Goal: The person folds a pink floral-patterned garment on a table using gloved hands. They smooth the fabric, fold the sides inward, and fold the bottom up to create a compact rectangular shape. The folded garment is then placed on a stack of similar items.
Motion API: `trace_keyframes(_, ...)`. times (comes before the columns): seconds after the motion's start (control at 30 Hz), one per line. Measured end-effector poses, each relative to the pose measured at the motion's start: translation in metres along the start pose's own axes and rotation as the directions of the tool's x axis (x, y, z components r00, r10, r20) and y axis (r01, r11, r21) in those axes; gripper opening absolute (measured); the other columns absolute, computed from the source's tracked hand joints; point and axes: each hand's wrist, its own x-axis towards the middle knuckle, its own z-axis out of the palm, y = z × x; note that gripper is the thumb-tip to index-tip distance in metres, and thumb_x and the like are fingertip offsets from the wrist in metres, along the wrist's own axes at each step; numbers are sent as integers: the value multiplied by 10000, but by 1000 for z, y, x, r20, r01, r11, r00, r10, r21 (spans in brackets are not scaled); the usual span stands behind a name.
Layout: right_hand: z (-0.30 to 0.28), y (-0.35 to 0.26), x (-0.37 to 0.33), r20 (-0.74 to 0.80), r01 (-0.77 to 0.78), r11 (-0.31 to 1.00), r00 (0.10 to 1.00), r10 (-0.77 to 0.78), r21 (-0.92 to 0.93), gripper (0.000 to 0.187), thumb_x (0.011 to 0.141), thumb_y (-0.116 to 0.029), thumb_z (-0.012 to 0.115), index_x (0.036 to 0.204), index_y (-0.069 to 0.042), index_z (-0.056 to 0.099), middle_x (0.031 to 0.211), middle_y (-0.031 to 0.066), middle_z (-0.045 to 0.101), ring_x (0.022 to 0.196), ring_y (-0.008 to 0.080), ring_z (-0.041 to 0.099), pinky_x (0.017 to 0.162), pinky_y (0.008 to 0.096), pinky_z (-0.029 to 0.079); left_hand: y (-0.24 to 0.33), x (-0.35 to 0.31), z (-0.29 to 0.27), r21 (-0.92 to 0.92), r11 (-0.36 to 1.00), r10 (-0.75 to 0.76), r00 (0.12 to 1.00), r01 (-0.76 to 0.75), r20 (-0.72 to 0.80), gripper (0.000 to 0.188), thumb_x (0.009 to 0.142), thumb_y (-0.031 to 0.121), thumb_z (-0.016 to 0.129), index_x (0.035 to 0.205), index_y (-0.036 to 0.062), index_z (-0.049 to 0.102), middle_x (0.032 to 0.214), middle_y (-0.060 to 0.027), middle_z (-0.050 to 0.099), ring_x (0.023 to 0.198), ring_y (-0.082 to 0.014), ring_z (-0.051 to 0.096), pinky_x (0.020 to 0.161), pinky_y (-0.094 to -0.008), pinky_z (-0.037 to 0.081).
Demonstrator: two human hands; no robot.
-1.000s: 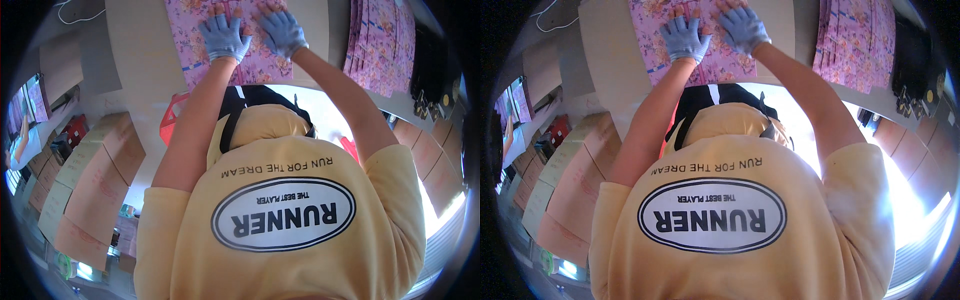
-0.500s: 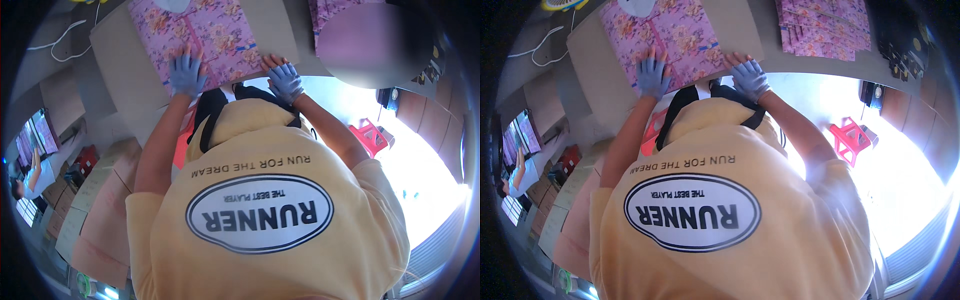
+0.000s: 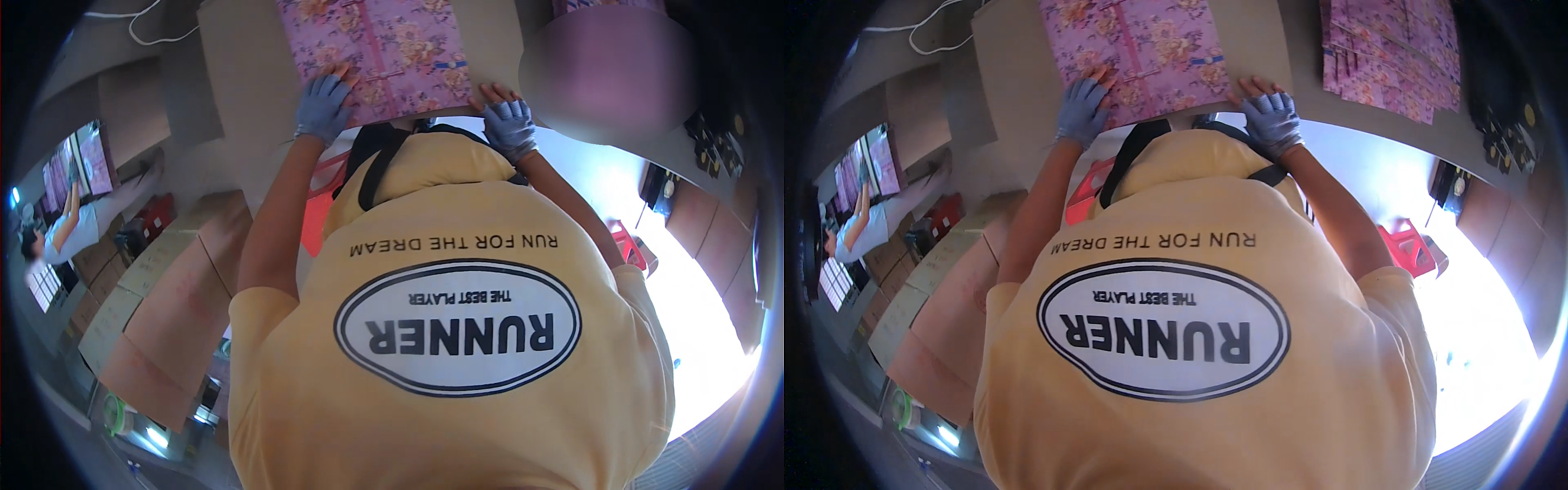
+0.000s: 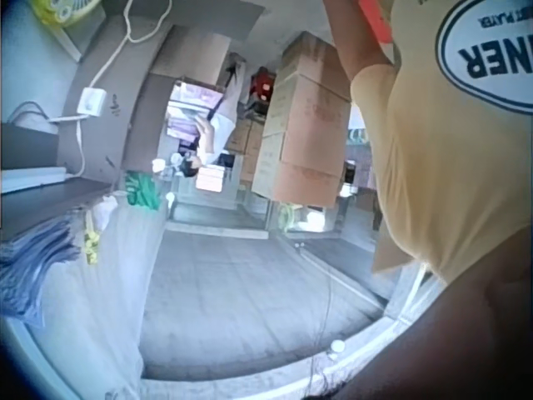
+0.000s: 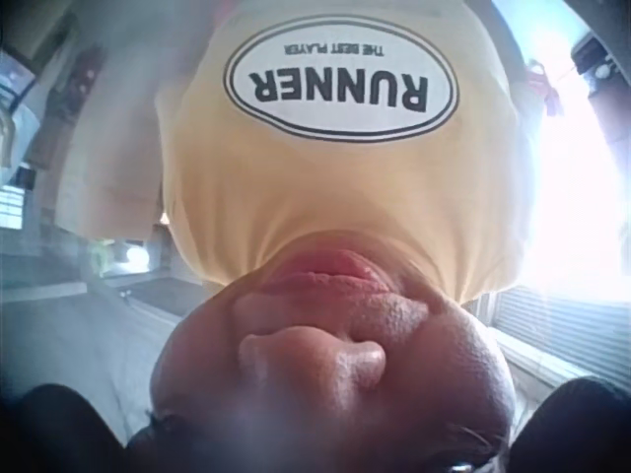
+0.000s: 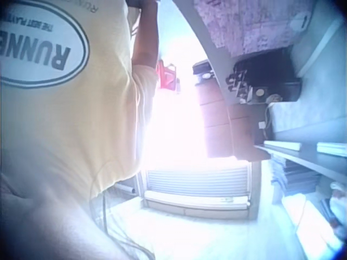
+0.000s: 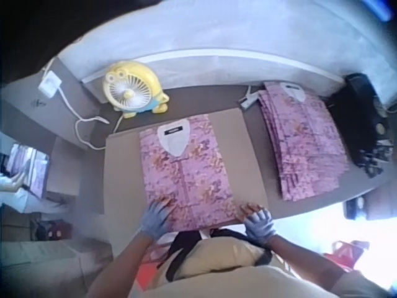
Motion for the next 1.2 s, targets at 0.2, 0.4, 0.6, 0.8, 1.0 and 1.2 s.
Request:
trace_keyframes(0.2,-1,6,3,-31,59,996,998,-57,73,593,742,-144,611,1320,-260,553,1415,27,469,1310,244,426,1058,453,329,18,6,15,92,994,-60,997,64,-51,563,878,336,586,1409,212,443,1507,-104,345,1406,-330,287,1112,-530,246)
trace_keyframes(0.4,-9,4,7,67,64,996,995,-68,59,567,784,-211,613,1344,-233,528,1433,56,447,1318,271,413,1075,468,310,23,1,42,110,992,-60,997,65,-46,741,828,515,617,1472,258,356,1558,-138,231,1449,-348,170,1090,-655,159)
trace_keyframes(0.6,0,-7,19,50,-80,978,996,72,192,550,846,-394,614,1365,-243,512,1475,78,400,1349,323,375,1083,489,313,33,0,-4,204,975,-127,971,85,203,902,745,597,666,1501,286,285,1585,-122,161,1456,-384,120,1065,-655,185)
trace_keyframes(0.8,7,-36,69,219,69,996,973,-78,51,695,808,-580,615,1428,-341,411,1581,76,200,1441,331,215,1091,560,297,36,-7,-12,345,933,-234,903,104,359,862,707,507,710,1465,367,326,1532,-80,281,1373,-374,281,995,-633,283)
trace_keyframes(1.0,5,-28,75,443,252,962,878,-183,-102,727,789,-594,616,1445,-421,353,1592,42,168,1453,321,184,1056,650,282,58,-33,-1,227,965,-176,963,129,204,646,750,414,682,1359,367,473,1407,-23,441,1280,-304,394,993,-610,302)
trace_keyframes(1.2,17,-7,67,401,376,917,867,-297,-133,737,754,-562,657,1427,-438,384,1572,56,219,1434,330,230,1046,659,289,66,-63,38,91,981,-159,978,172,-138,502,768,385,674,1259,345,575,1447,-5,419,1308,-271,389,1022,-593,303)
